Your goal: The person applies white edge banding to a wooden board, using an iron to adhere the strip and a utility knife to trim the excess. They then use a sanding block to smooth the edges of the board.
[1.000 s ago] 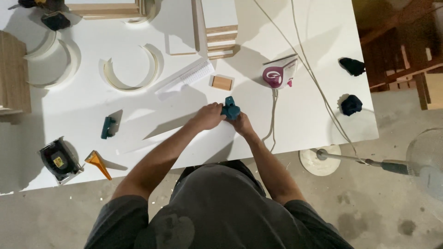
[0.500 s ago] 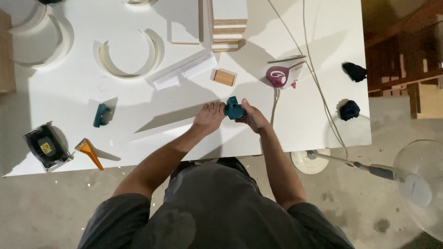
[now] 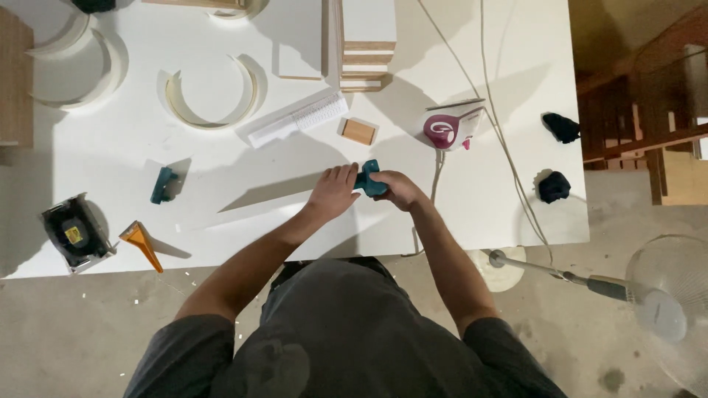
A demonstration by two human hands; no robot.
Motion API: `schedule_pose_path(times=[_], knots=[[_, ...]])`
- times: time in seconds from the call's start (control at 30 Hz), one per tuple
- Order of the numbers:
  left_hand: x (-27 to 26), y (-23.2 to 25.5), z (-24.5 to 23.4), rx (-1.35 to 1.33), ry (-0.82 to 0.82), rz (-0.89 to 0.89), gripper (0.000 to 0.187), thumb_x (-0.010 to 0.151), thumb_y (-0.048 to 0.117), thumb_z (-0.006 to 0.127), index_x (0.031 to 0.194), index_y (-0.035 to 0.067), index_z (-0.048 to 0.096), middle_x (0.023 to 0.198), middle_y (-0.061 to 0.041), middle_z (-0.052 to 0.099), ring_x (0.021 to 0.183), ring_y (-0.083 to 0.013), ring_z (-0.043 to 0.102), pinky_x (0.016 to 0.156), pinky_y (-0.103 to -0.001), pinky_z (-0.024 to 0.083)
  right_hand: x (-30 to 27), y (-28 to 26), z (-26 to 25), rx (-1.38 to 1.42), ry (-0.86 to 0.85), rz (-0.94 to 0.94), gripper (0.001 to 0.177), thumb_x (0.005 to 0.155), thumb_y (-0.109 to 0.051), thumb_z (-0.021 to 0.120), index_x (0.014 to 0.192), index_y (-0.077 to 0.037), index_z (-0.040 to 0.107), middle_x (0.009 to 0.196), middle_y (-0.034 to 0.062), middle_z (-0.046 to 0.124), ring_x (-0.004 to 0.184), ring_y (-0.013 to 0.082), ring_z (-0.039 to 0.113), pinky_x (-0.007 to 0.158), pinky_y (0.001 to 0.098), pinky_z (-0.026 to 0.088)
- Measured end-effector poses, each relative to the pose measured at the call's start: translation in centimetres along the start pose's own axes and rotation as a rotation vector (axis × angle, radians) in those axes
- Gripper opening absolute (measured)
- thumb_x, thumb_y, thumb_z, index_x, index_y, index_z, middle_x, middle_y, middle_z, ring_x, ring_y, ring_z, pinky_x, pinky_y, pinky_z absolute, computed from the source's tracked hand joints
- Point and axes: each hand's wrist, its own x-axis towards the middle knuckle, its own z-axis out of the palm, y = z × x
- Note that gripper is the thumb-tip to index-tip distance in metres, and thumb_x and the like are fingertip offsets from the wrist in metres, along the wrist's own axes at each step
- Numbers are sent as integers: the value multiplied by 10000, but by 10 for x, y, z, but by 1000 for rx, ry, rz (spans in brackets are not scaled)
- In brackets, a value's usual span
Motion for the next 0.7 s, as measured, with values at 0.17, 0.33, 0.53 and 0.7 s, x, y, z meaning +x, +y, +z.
schedule_pose_path(times=[0.17, 0.33, 0.53, 0.7], knots=[[-3, -11, -62, -177, -297, -216, 969, 961, 408, 705, 1640, -11, 157, 1430, -255, 488, 1358, -397, 511, 1155, -485, 378, -27, -26, -2, 378, 27, 4, 434, 860, -377, 738, 864, 54, 688, 711, 192, 620, 719, 343, 686, 809, 472, 602], [-29, -27, -44, -52, -219, -241, 972, 885, 496, 743, 1604, 7, 307, 1417, -223, 530, 1327, -360, 557, 1142, -473, 417, -36, -18, -27, 761, -121, -110, 453, 884, -427, 650, 818, 21, 668, 828, 250, 696, 795, 391, 701, 828, 507, 564], [-41, -37, -107, -462, -208, -605, 502, 1017, 494, 600, 1321, 95, 582, 1120, -142, 636, 1074, -345, 659, 938, -472, 513, -37, -6, 6, 597, -425, -77, 289, 870, -332, 627, 960, -65, 692, 862, 153, 700, 768, 300, 684, 605, 282, 501], [-66, -34, -276, -1205, -532, -1137, 610, 918, 539, 677, 1205, 2, 722, 918, -200, 757, 822, -309, 747, 768, -428, 620, 46, 72, 74, -372, -802, -946, 891, 857, -675, 651, 1319, 86, 615, 1334, 303, 572, 1249, 419, 579, 1044, 474, 476]])
